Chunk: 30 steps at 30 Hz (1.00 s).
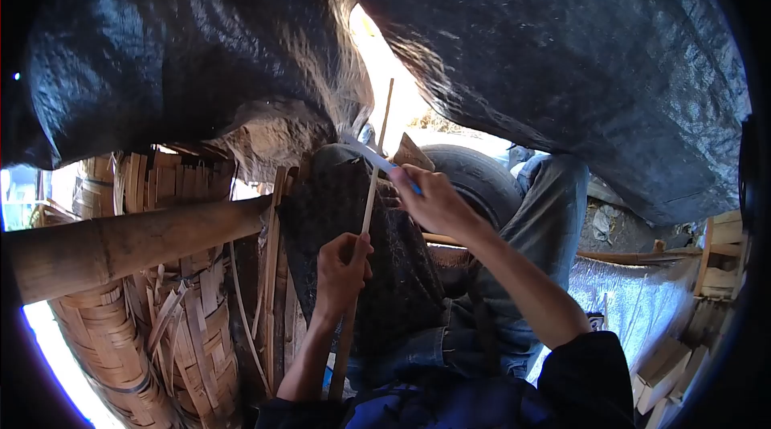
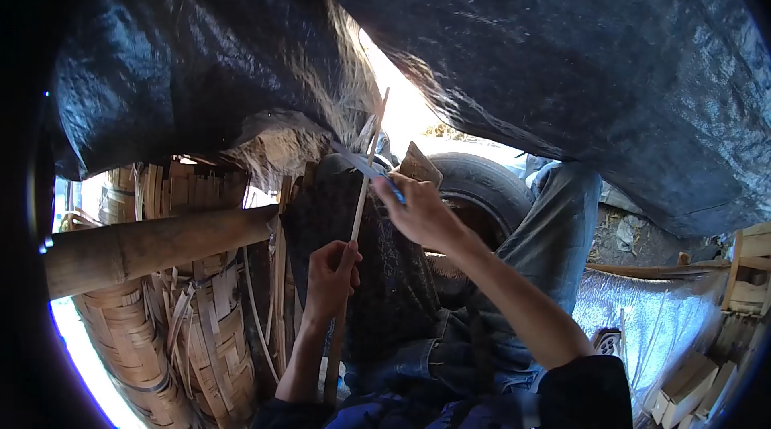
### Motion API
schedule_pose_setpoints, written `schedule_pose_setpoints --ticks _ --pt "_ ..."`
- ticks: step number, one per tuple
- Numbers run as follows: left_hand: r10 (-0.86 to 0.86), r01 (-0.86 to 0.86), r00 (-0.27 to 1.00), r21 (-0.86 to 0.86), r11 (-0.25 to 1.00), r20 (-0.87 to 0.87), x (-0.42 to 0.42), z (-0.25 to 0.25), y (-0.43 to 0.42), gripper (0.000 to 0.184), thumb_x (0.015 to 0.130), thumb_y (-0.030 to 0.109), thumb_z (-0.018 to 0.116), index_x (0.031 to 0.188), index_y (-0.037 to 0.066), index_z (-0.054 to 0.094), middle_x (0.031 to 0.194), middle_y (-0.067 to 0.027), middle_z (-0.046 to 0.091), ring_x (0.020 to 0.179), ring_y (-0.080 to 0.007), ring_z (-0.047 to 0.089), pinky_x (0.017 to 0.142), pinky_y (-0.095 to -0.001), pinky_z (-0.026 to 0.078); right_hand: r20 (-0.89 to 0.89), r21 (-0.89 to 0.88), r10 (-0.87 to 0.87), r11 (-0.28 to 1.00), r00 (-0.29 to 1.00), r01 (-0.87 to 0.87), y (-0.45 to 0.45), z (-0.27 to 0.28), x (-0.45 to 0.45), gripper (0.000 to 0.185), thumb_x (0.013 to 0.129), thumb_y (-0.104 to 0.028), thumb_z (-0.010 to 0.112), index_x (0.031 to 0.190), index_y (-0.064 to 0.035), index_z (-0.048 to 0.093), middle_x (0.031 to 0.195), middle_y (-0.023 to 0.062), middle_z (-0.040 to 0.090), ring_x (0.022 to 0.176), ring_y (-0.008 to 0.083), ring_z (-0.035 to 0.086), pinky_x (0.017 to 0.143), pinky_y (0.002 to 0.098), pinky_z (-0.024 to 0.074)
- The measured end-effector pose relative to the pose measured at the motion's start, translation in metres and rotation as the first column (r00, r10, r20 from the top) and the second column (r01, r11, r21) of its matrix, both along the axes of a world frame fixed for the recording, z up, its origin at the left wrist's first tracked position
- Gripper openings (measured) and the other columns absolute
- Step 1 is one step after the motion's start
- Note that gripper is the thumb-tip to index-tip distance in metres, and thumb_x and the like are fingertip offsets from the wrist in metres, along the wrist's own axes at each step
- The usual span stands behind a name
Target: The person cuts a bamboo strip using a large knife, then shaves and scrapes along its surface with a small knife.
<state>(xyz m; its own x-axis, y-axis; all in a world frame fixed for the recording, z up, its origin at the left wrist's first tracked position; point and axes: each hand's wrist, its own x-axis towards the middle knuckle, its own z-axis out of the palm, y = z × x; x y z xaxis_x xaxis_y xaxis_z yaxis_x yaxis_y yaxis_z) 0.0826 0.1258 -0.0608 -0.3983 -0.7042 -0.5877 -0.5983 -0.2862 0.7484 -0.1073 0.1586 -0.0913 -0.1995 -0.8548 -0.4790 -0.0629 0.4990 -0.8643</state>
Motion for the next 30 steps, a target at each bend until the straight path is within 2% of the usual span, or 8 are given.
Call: schedule_pose_setpoints --ticks 2,9,13,15,18,25,27,30 --pt "0.042 -0.043 0.997 0.031 0.999 0.061 0.011 0.006 0.008 0.033 0.093 0.031 0.052 0.075 0.004 0.057 0.049 0.0005 0.049 0.041 -0.0044 0.047 0.037 -0.0199 0.034 -0.373 -0.206 0.134 0.953 0.918 -0.223 0.017 0.005 -0.014 0.036 0.096 -0.029 0.043 0.087 0.0033 0.055 0.052 0.0135 0.054 0.048 0.0236 0.06 0.044 0.0351 0.0451" --pt "0.07 -0.076 0.996 0.126 0.989 0.047 0.029 0.011 0.03 0.028 0.091 0.026 0.054 0.084 0.0 0.061 0.051 -0.0016 0.053 0.043 -0.0059 0.049 0.04 -0.0218 0.036 -0.643 -0.344 0.127 0.833 0.755 -0.433 0.056 -0.008 0.001 0.036 0.095 -0.03 0.046 0.078 0.0004 0.055 0.051 0.0161 0.053 0.045 0.0307 0.057 0.043 0.0384 0.0458" --pt "0.039 -0.047 0.996 0.103 0.994 0.076 0.026 0.013 0.034 0.026 0.091 0.023 0.054 0.087 -0.002 0.062 0.051 -0.0035 0.053 0.043 -0.0073 0.049 0.042 -0.0238 0.035 -0.711 -0.31 0.155 0.806 0.686 -0.504 0.058 -0.016 0.002 0.04 0.094 -0.033 0.047 0.07 -0.002 0.053 0.046 0.013 0.049 0.039 0.0279 0.054 0.038 0.0364 0.0442" --pt "0.044 -0.05 0.995 0.066 0.997 0.088 0.027 0.007 0.038 0.026 0.091 0.022 0.054 0.086 -0.002 0.063 0.051 -0.0041 0.053 0.044 -0.0076 0.049 0.043 -0.0244 0.034 -0.694 -0.106 0.313 0.847 0.649 -0.522 0.055 -0.015 0.002 0.044 0.093 -0.035 0.048 0.061 -0.0048 0.049 0.041 0.0106 0.044 0.035 0.025 0.051 0.033 0.0346 0.0413" --pt "0.069 -0.067 0.997 -0.035 0.997 0.046 0.031 -0.002 0.045 0.026 0.091 0.021 0.054 0.084 -0.002 0.063 0.052 -0.0045 0.053 0.044 -0.0077 0.047 0.044 -0.0257 0.034 -0.815 -0.187 0.174 0.823 0.552 -0.536 0.058 -0.02 0.008 0.048 0.093 -0.037 0.048 0.056 -0.0065 0.046 0.039 0.0097 0.044 0.034 0.0238 0.051 0.033 0.0347 0.0423" --pt "0.147 -0.15 0.989 0.155 0.976 0.032 0.039 0.008 0.038 0.029 0.093 0.024 0.05 0.084 -0.001 0.062 0.052 0.001 0.046 0.044 -0.0049 0.04 0.041 -0.0238 0.03 -0.834 -0.168 0.159 0.838 0.528 -0.518 0.046 -0.02 0.023 0.049 0.093 -0.04 0.047 0.057 -0.0062 0.046 0.041 0.0098 0.046 0.036 0.0234 0.053 0.034 0.035 0.0442" --pt "0.188 -0.19 0.982 0.213 0.958 0.032 0.039 0.01 0.036 0.029 0.094 0.025 0.049 0.085 0.0 0.062 0.052 0.0025 0.045 0.044 -0.0041 0.039 0.04 -0.0226 0.029 -0.702 0.158 0.462 0.843 0.542 -0.514 0.045 -0.013 0.031 0.03 0.085 -0.028 0.064 0.077 -0.0014 0.054 0.047 0.0059 0.041 0.041 0.02 0.04 0.036 0.0335 0.0376" --pt "0.181 -0.172 0.983 0.245 0.954 -0.012 0.039 0.009 0.032 0.029 0.094 0.027 0.048 0.09 0.001 0.061 0.053 0.0043 0.043 0.043 -0.0029 0.038 0.038 -0.0207 0.029 -0.753 -0.017 0.295 0.885 0.589 -0.466 0.053 -0.016 0.032 0.029 0.085 -0.027 0.064 0.078 -0.0013 0.054 0.048 0.0074 0.043 0.042 0.0218 0.043 0.04 0.0347 0.0388"
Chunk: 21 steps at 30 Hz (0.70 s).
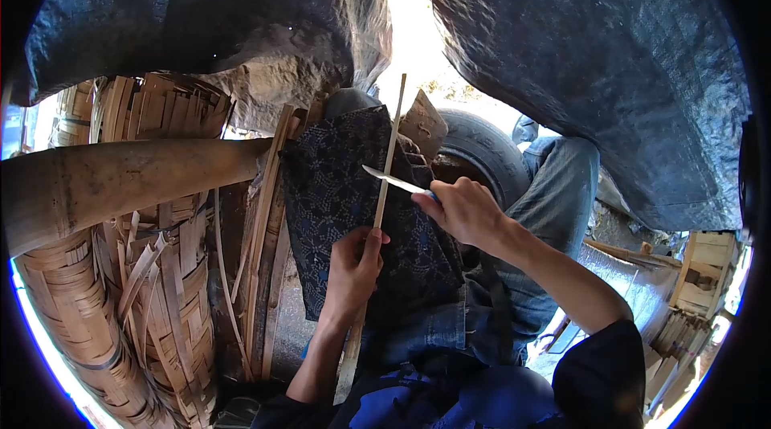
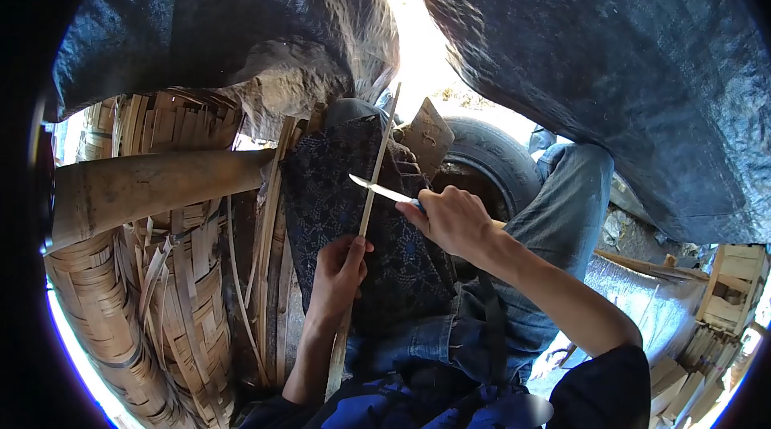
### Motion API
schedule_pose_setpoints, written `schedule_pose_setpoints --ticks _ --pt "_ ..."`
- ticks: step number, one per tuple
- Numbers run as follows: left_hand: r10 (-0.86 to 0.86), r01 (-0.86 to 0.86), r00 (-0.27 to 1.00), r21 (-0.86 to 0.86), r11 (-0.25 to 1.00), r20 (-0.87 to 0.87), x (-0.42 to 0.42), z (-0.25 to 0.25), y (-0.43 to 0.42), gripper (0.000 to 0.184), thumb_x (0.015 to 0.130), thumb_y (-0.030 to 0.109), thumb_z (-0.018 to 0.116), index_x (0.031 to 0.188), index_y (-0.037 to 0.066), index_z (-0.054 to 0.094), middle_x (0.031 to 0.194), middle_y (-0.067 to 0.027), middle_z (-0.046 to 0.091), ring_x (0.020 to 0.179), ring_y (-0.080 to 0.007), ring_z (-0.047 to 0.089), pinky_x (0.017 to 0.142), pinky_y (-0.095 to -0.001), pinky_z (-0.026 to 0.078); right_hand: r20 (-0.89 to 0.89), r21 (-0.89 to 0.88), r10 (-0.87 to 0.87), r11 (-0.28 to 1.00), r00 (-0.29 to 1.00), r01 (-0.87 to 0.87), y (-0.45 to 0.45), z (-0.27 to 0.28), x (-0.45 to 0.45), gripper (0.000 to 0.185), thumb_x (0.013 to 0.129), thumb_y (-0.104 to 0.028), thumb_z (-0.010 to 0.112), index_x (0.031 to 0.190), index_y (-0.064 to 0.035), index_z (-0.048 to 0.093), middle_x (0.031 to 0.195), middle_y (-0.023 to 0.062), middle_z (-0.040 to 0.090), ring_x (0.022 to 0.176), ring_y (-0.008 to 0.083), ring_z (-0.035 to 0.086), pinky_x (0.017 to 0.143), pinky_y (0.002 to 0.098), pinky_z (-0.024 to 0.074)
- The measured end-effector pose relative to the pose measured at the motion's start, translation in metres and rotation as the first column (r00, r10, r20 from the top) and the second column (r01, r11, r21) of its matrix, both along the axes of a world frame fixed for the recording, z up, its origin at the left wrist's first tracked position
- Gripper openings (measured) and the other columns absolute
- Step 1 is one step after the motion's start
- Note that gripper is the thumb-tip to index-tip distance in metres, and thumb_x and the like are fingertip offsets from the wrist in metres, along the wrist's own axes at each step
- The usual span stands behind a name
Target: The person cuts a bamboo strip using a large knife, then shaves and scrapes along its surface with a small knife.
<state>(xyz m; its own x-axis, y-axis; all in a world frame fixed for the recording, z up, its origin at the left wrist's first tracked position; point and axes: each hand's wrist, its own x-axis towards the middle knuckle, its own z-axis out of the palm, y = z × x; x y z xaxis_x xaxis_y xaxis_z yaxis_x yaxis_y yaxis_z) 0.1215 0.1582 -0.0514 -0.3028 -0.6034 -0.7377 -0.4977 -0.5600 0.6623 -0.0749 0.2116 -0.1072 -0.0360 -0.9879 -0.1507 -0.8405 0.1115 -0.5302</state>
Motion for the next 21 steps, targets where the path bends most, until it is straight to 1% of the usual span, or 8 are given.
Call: schedule_pose_setpoints --ticks 1,3,4,5,7,11,15,21 --pt "-0.006 0.007 1.0 0.021 1.0 -0.019 -0.002 0.003 -0.004 0.029 0.095 0.027 0.046 0.091 0.002 0.06 0.053 0.0044 0.042 0.043 -0.0024 0.037 0.037 -0.0202 0.03 -0.001 -0.002 0.007 1.0 1.0 -0.007 -0.003 0.002 -0.002 0.029 0.085 -0.027 0.064 0.078 -0.0013 0.054 0.048 0.0074 0.043 0.042 0.0218 0.043 0.04 0.0347 0.0388" --pt "-0.012 0.014 0.999 0.046 0.999 -0.038 -0.007 0.005 -0.008 0.029 0.096 0.027 0.045 0.092 0.002 0.06 0.053 0.0045 0.042 0.042 -0.0018 0.036 0.037 -0.0198 0.031 -0.049 -0.234 0.016 0.972 0.999 -0.027 -0.011 0.011 -0.01 0.046 0.092 -0.036 0.051 0.059 -0.0038 0.049 0.045 0.0126 0.051 0.037 0.0244 0.053 0.037 0.0373 0.0423" --pt "-0.012 0.02 0.993 0.067 0.998 -0.115 -0.011 0.006 -0.011 0.03 0.096 0.028 0.044 0.093 0.002 0.059 0.051 0.0049 0.04 0.04 -0.0009 0.035 0.036 -0.0183 0.031 -0.065 -0.341 0.058 0.937 0.996 -0.077 -0.015 0.015 -0.013 0.045 0.092 -0.032 0.052 0.057 -0.0038 0.049 0.043 0.0117 0.048 0.036 0.0228 0.05 0.037 0.0355 0.0397" --pt "-0.014 0.031 0.981 0.087 0.996 -0.194 -0.016 0.006 -0.012 0.031 0.097 0.029 0.042 0.093 0.003 0.058 0.049 0.0054 0.039 0.038 -0.0001 0.035 0.034 -0.0168 0.03 -0.073 -0.342 0.055 0.937 0.996 -0.076 -0.02 0.022 -0.016 0.045 0.092 -0.032 0.052 0.057 -0.0038 0.049 0.043 0.0117 0.048 0.036 0.0228 0.05 0.037 0.0355 0.0397" --pt "0.001 0.022 0.972 0.097 0.995 -0.235 -0.022 0.006 -0.014 0.031 0.097 0.029 0.042 0.093 0.003 0.057 0.048 0.0053 0.039 0.038 0.0 0.034 0.034 -0.0164 0.031 0.096 -0.122 -0.017 0.992 0.995 0.028 -0.027 0.034 -0.021 0.047 0.092 -0.031 0.052 0.054 -0.0056 0.046 0.041 0.011 0.046 0.035 0.022 0.05 0.037 0.0345 0.0391" --pt "0.008 0.025 0.971 0.133 0.991 -0.24 -0.017 0.001 -0.006 0.03 0.098 0.026 0.04 0.093 0.003 0.059 0.051 0.0053 0.04 0.039 -0.0002 0.032 0.033 -0.0172 0.03 -0.042 0.047 0.022 0.999 0.999 -0.02 -0.03 0.032 -0.027 0.04 0.093 -0.032 0.05 0.063 -0.0047 0.05 0.041 0.0111 0.047 0.035 0.0235 0.051 0.038 0.0361 0.0418" --pt "0.034 0.0 0.977 0.161 0.987 -0.209 -0.004 0.003 0.0 0.031 0.098 0.027 0.041 0.093 0.002 0.058 0.051 0.0053 0.039 0.039 -0.0005 0.032 0.034 -0.0176 0.03 -0.067 0.029 0.11 0.994 0.992 -0.108 -0.025 0.019 -0.015 0.043 0.093 -0.036 0.048 0.063 -0.0061 0.05 0.04 0.0104 0.046 0.034 0.0235 0.051 0.037 0.0357 0.0421" --pt "0.068 -0.032 0.977 0.18 0.983 -0.201 -0.003 0.001 0.002 0.028 0.097 0.026 0.041 0.092 0.002 0.056 0.048 0.0048 0.039 0.036 -0.0021 0.033 0.034 -0.0178 0.029 -0.004 -0.041 0.042 0.998 0.999 -0.042 -0.022 0.015 -0.002 0.05 0.091 -0.032 0.054 0.05 -0.0095 0.037 0.038 0.0081 0.036 0.031 0.0226 0.041 0.034 0.0354 0.0326"
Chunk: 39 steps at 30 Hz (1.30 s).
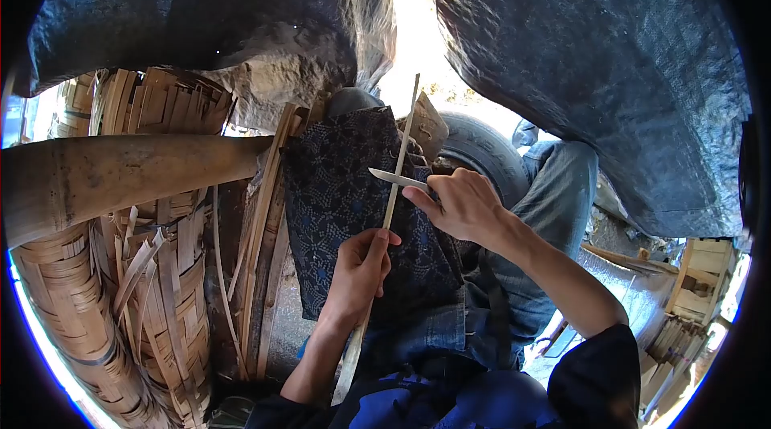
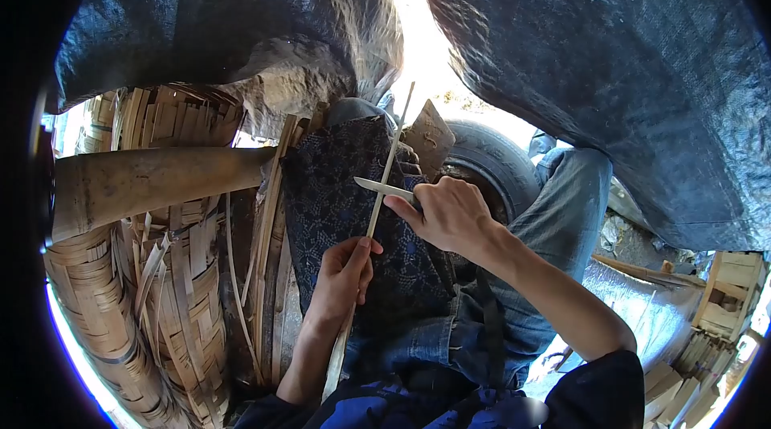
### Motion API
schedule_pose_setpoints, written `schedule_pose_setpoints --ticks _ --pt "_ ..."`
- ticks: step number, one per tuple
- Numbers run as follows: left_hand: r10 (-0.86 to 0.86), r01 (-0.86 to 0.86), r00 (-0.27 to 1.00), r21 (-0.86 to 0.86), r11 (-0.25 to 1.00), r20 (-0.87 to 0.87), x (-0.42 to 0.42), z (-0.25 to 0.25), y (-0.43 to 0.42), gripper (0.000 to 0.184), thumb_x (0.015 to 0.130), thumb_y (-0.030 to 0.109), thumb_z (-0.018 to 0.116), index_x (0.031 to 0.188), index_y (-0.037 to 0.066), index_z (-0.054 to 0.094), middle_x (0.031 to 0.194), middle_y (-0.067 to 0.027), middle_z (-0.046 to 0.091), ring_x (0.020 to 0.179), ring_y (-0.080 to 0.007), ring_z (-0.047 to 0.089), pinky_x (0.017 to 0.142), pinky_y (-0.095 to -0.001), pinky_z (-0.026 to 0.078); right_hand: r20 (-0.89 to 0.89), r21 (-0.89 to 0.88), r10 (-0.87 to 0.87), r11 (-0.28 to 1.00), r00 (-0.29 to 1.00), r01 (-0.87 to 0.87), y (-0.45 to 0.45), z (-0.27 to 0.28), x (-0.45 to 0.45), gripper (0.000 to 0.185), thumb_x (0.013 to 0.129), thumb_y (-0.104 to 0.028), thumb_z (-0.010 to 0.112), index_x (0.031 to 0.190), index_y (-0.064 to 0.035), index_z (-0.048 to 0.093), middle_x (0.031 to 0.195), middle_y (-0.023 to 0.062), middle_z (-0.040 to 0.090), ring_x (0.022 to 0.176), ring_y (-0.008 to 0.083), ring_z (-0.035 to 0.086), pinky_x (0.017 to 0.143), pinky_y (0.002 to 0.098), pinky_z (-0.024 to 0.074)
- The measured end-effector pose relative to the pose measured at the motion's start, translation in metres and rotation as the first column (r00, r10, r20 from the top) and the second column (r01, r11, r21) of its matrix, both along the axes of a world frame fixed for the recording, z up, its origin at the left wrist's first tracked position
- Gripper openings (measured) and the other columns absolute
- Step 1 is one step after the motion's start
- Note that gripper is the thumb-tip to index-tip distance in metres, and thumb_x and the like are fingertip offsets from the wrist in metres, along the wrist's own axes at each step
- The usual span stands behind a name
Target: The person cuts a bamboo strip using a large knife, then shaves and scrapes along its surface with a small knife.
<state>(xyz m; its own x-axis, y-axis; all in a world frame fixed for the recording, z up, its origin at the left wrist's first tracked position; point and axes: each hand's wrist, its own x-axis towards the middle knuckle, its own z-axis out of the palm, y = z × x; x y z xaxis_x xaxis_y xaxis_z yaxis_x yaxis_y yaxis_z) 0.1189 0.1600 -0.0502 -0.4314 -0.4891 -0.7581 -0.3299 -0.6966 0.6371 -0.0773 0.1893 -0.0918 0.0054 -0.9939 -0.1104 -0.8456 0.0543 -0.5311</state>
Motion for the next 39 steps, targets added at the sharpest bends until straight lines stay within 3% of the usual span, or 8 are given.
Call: schedule_pose_setpoints --ticks 7,18,24,26,31,34,36,39 --pt "-0.06 0.063 0.995 -0.045 0.997 0.078 -0.002 -0.005 0.0 0.031 0.097 0.026 0.041 0.093 0.001 0.057 0.05 0.005 0.038 0.038 -0.0024 0.033 0.035 -0.019 0.03 -0.152 -0.253 -0.102 0.966 0.983 0.061 0.009 -0.019 0.013 0.054 0.086 -0.034 0.062 0.045 -0.0113 0.036 0.037 0.0055 0.034 0.031 0.0202 0.039 0.031 0.0349 0.0327" --pt "-0.044 0.044 0.997 0.009 0.999 0.065 0.0 0.002 0.015 0.03 0.096 0.028 0.044 0.093 0.002 0.059 0.054 0.0061 0.038 0.042 -0.0015 0.032 0.036 -0.0191 0.028 -0.203 0.255 -0.241 0.923 0.949 0.289 -0.03 -0.022 -0.01 0.066 0.094 -0.049 0.036 0.054 -0.0017 0.058 0.051 0.0194 0.056 0.056 0.0366 0.062 0.048 0.0446 0.0502" --pt "0.017 -0.014 0.995 -0.033 0.999 0.103 -0.012 0.009 0.009 0.028 0.094 0.027 0.05 0.099 0.001 0.058 0.056 0.0029 0.046 0.044 -0.0023 0.038 0.038 -0.0191 0.029 0.111 0.215 -0.343 0.924 0.933 0.315 -0.01 -0.004 -0.017 0.067 0.094 -0.053 0.034 0.054 -0.0031 0.055 0.043 0.0105 0.049 0.04 0.0216 0.054 0.041 0.039 0.0454" --pt "-0.027 0.036 0.993 -0.081 0.996 0.112 -0.016 0.008 0.012 0.027 0.093 0.026 0.05 0.099 0.001 0.057 0.057 0.0019 0.048 0.044 -0.0027 0.039 0.038 -0.0196 0.03 0.229 0.467 -0.48 0.818 0.847 0.337 -0.014 0.006 0.0 0.067 0.092 -0.056 0.037 0.057 -0.0015 0.055 0.044 0.0091 0.048 0.044 0.0212 0.053 0.048 0.0396 0.0458" --pt "-0.069 0.09 0.987 -0.145 0.985 0.143 -0.011 0.007 0.011 0.03 0.096 0.027 0.045 0.101 0.0 0.056 0.058 -0.0001 0.051 0.044 -0.005 0.041 0.039 -0.0211 0.032 0.642 0.301 -0.531 0.838 0.553 0.455 -0.027 -0.025 0.021 0.052 0.09 -0.046 0.052 0.065 -0.0012 0.056 0.05 0.0057 0.049 0.046 0.0169 0.049 0.048 0.0364 0.0391" --pt "0.032 -0.013 0.971 0.082 0.997 -0.237 0.009 -0.002 0.017 0.037 0.098 0.033 0.037 0.091 0.002 0.054 0.054 0.0008 0.045 0.041 -0.0055 0.038 0.038 -0.021 0.029 0.789 0.516 -0.571 0.816 0.225 0.261 -0.048 -0.019 0.01 0.052 0.091 -0.048 0.05 0.068 -0.0021 0.056 0.05 0.004 0.048 0.046 0.0167 0.049 0.048 0.0364 0.0384" --pt "0.347 -0.029 0.807 0.556 0.831 -0.477 0.022 0.0 0.023 0.042 0.098 0.04 0.031 0.079 0.006 0.046 0.051 0.0027 0.036 0.039 -0.005 0.03 0.037 -0.0199 0.025 0.823 0.46 -0.507 0.859 0.256 0.223 -0.056 -0.027 0.002 0.046 0.092 -0.045 0.048 0.076 -0.0026 0.056 0.047 -0.0004 0.043 0.04 0.0148 0.043 0.044 0.0323 0.0347" --pt "0.286 -0.105 0.911 0.504 0.858 -0.296 0.019 0.011 0.017 0.039 0.097 0.045 0.031 0.08 0.012 0.042 0.048 0.005 0.028 0.036 -0.0046 0.024 0.035 -0.0204 0.02 0.435 0.376 -0.309 0.916 0.846 0.142 -0.057 -0.011 -0.006 0.046 0.094 -0.042 0.046 0.075 -0.0025 0.059 0.045 0.0015 0.044 0.04 0.0152 0.045 0.044 0.0281 0.038"
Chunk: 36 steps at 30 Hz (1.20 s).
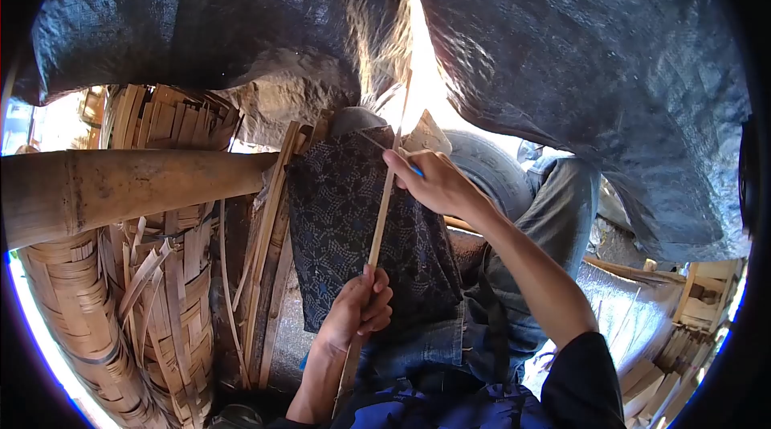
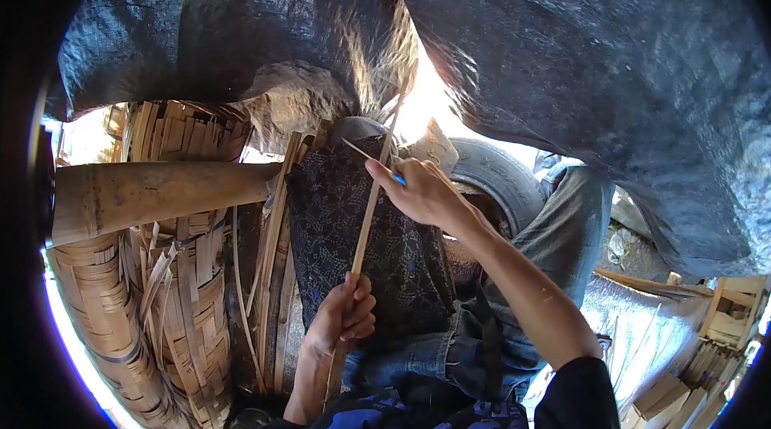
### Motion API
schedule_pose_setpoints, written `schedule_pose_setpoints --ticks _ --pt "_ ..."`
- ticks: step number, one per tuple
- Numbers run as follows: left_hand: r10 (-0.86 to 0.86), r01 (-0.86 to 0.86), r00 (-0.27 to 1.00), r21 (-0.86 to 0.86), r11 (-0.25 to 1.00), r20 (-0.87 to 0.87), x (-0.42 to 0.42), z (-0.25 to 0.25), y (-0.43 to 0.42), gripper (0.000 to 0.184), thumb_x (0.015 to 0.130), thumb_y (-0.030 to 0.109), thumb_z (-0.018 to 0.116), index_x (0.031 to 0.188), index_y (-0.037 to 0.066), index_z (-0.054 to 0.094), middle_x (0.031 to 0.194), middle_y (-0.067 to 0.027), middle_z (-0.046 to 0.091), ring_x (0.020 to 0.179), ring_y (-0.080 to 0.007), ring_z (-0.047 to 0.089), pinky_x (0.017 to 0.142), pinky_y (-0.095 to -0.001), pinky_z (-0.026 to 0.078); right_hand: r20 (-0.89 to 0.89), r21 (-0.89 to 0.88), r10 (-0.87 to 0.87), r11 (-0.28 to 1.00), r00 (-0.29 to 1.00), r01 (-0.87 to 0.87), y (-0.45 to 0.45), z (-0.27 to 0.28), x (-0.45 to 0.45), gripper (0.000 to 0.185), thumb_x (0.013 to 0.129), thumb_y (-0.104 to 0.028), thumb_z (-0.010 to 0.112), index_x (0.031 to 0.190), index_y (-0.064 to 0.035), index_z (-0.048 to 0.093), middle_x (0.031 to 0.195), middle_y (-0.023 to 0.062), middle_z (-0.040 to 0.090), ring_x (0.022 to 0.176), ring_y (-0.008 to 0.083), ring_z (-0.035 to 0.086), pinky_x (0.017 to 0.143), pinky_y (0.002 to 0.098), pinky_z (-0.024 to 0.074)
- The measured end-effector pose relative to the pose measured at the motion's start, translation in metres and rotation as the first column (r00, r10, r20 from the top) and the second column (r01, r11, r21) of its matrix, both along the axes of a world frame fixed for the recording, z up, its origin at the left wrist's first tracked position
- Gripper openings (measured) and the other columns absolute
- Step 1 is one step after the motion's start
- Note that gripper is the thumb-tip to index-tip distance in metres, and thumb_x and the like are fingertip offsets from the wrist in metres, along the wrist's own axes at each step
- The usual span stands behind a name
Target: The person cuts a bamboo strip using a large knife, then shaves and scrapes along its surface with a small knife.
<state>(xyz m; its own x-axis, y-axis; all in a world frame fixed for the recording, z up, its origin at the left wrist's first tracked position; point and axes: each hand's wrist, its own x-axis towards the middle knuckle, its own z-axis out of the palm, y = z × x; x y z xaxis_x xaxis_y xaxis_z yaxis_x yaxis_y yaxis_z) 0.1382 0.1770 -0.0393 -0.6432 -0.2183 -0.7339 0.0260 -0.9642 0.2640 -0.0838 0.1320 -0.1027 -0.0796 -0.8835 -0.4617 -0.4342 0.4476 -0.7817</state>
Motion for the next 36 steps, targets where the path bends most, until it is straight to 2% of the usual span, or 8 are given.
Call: schedule_pose_setpoints --ticks 1,3,6,19,21,28,34,36 --pt "-0.009 0.011 0.996 -0.016 1.0 0.086 -0.001 0.002 0.0 0.037 0.097 0.044 0.03 0.084 0.012 0.042 0.049 0.005 0.027 0.036 -0.0047 0.023 0.035 -0.0206 0.019 0.002 0.002 0.008 1.0 1.0 -0.008 0.012 -0.011 -0.004 0.046 0.094 -0.042 0.046 0.075 -0.0025 0.059 0.045 0.0015 0.044 0.04 0.0152 0.045 0.044 0.0281 0.038" --pt "-0.01 0.012 0.997 -0.021 1.0 0.074 -0.002 0.0 0.005 0.034 0.098 0.041 0.031 0.089 0.01 0.042 0.052 0.0048 0.029 0.039 -0.0039 0.023 0.035 -0.0201 0.019 -0.625 -0.489 0.004 0.777 0.78 -0.396 0.042 -0.031 -0.003 0.054 0.093 -0.044 0.047 0.061 -0.0022 0.06 0.044 0.0091 0.05 0.041 0.0218 0.053 0.045 0.034 0.0447" --pt "-0.101 0.154 0.97 -0.238 0.959 0.221 -0.01 -0.008 0.013 0.028 0.1 0.029 0.032 0.091 0.006 0.047 0.056 0.0046 0.034 0.043 -0.0041 0.027 0.04 -0.0206 0.023 -0.335 -0.123 0.085 0.983 0.938 -0.133 0.05 0.005 0.0 0.056 0.092 -0.042 0.049 0.054 -0.0018 0.059 0.041 0.0136 0.048 0.038 0.0276 0.054 0.041 0.037 0.0449" --pt "-0.17 0.627 0.728 -0.544 0.558 0.664 -0.005 0.016 0.005 0.022 0.097 0.016 0.036 0.088 -0.002 0.045 0.049 -0.0158 0.043 0.04 -0.0304 0.043 0.043 -0.039 0.03 -0.433 -0.293 -0.004 0.946 0.902 -0.136 0.037 0.014 0.016 0.058 0.091 -0.044 0.048 0.051 -0.0024 0.058 0.042 0.0151 0.05 0.037 0.0282 0.054 0.037 0.0367 0.0442" --pt "0.008 0.721 0.674 -0.66 0.21 0.739 0.001 0.004 0.018 0.017 0.095 0.013 0.039 0.089 -0.002 0.044 0.05 -0.022 0.049 0.047 -0.0415 0.05 0.044 -0.0467 0.034 -0.584 -0.122 0.145 0.957 0.799 -0.263 0.036 0.012 0.022 0.06 0.09 -0.046 0.049 0.048 -0.0037 0.056 0.039 0.0135 0.048 0.035 0.0253 0.054 0.034 0.0348 0.0424" --pt "-0.075 0.8 0.571 -0.534 0.273 0.818 0.003 0.006 0.031 0.016 0.094 0.014 0.04 0.089 -0.001 0.043 0.051 -0.0253 0.049 0.052 -0.0459 0.052 0.049 -0.0543 0.038 -0.676 -0.201 0.014 0.958 0.737 -0.203 0.039 -0.023 0.019 0.062 0.091 -0.046 0.047 0.045 -0.0053 0.054 0.037 0.0108 0.046 0.034 0.0231 0.053 0.032 0.0334 0.0414" --pt "-0.115 0.629 0.745 -0.636 0.446 0.657 0.018 -0.004 0.028 0.021 0.096 0.019 0.039 0.09 -0.001 0.042 0.055 -0.0183 0.049 0.048 -0.0373 0.049 0.045 -0.0433 0.037 -0.547 -0.351 -0.149 0.934 0.824 -0.065 0.022 -0.049 0.009 0.06 0.093 -0.044 0.045 0.049 -0.0036 0.051 0.037 0.0099 0.042 0.031 0.0234 0.046 0.031 0.0363 0.0385" --pt "-0.121 0.278 0.905 -0.354 0.893 0.407 0.021 0.0 0.015 0.025 0.098 0.027 0.035 0.087 0.006 0.042 0.054 -0.0032 0.037 0.045 -0.0162 0.035 0.041 -0.0291 0.028 -0.443 -0.319 -0.113 0.947 0.889 -0.039 0.025 -0.01 0.015 0.06 0.093 -0.045 0.045 0.05 -0.0033 0.052 0.037 0.0102 0.043 0.031 0.0235 0.047 0.033 0.0371 0.0395"
